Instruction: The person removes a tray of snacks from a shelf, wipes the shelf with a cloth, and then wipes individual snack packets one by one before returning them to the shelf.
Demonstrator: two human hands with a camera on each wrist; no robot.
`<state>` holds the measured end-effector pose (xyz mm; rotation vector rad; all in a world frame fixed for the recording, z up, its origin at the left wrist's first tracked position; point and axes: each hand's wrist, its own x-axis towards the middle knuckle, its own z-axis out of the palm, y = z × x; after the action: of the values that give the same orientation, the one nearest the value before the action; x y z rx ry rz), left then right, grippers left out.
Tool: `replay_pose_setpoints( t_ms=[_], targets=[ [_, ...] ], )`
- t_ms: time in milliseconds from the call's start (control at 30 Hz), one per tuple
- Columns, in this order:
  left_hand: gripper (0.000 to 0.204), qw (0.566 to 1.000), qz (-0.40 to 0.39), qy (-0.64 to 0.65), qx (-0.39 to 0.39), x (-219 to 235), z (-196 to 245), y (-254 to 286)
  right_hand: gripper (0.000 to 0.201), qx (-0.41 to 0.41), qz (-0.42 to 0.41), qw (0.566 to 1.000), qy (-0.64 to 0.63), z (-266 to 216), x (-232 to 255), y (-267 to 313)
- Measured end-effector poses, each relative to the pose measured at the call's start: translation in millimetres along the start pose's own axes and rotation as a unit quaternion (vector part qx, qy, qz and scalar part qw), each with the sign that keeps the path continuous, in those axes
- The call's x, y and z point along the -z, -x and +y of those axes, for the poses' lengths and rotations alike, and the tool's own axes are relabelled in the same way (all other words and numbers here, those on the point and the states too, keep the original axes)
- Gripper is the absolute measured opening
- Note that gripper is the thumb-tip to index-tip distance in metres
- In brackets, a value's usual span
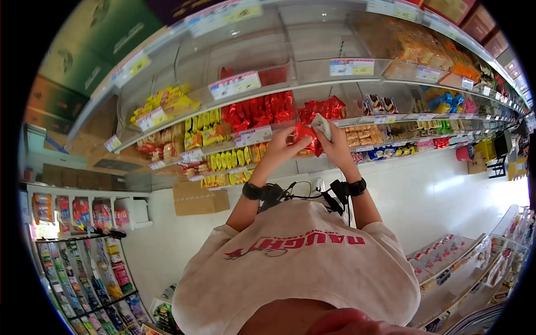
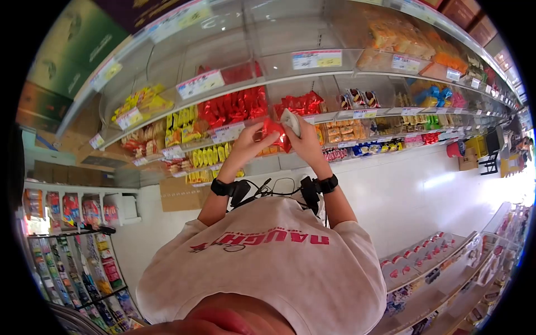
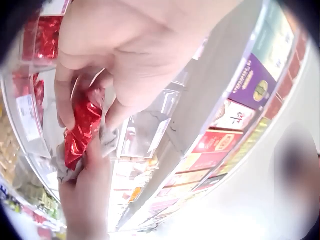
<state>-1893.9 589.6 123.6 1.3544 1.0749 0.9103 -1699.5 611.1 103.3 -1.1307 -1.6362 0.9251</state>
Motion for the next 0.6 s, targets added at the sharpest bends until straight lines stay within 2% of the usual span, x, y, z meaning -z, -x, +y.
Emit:
replay_pose_setpoints(
  t_ms=[33,100,133,200,233,333,367,433,500,533,567,600],
  targets=[
    [0.034,1.0,0.003,0.003,0.021,-4,-11,-17,0.027,-0.011,0.018,1.0,-0.004,13,11,-4],
    [0.037,1.0,-0.006,-0.002,-0.011,-14,-23,-50,0.027,-0.041,0.028,0.999,-0.014,29,34,-14],
    [0.039,1.0,-0.01,-0.003,-0.027,-21,-24,-62,0.026,-0.025,0.069,0.997,0.015,37,43,-19],
    [0.035,1.0,0.004,-0.005,0.01,-35,-30,-82,0.025,0.007,0.151,0.986,0.072,51,55,-28],
    [0.033,1.0,0.013,-0.024,0.011,-40,-35,-92,0.024,0.009,0.143,0.982,0.119,54,65,-34],
    [0.029,1.0,0.018,-0.003,0.019,-50,-49,-117,0.025,0.145,0.024,0.98,0.136,63,77,-49],
    [0.03,1.0,0.024,0.003,0.016,-49,-60,-129,0.03,0.158,-0.022,0.98,0.117,64,74,-52],
    [0.025,0.998,0.047,0.027,0.019,-52,-54,-141,0.03,0.125,-0.007,0.981,0.148,76,72,-59],
    [0.023,0.994,0.096,0.04,0.028,-48,-78,-156,0.033,0.105,0.005,0.975,0.198,89,71,-68],
    [0.021,0.991,0.121,0.047,0.032,-48,-79,-161,0.034,0.134,0.028,0.968,0.211,88,72,-74],
    [0.022,0.985,0.172,0.006,-0.031,-53,-83,-163,0.035,0.16,0.05,0.961,0.222,86,70,-76],
    [0.022,0.978,0.175,-0.094,-0.061,-52,-89,-166,0.036,0.186,0.072,0.952,0.233,84,69,-79]
  ],
)
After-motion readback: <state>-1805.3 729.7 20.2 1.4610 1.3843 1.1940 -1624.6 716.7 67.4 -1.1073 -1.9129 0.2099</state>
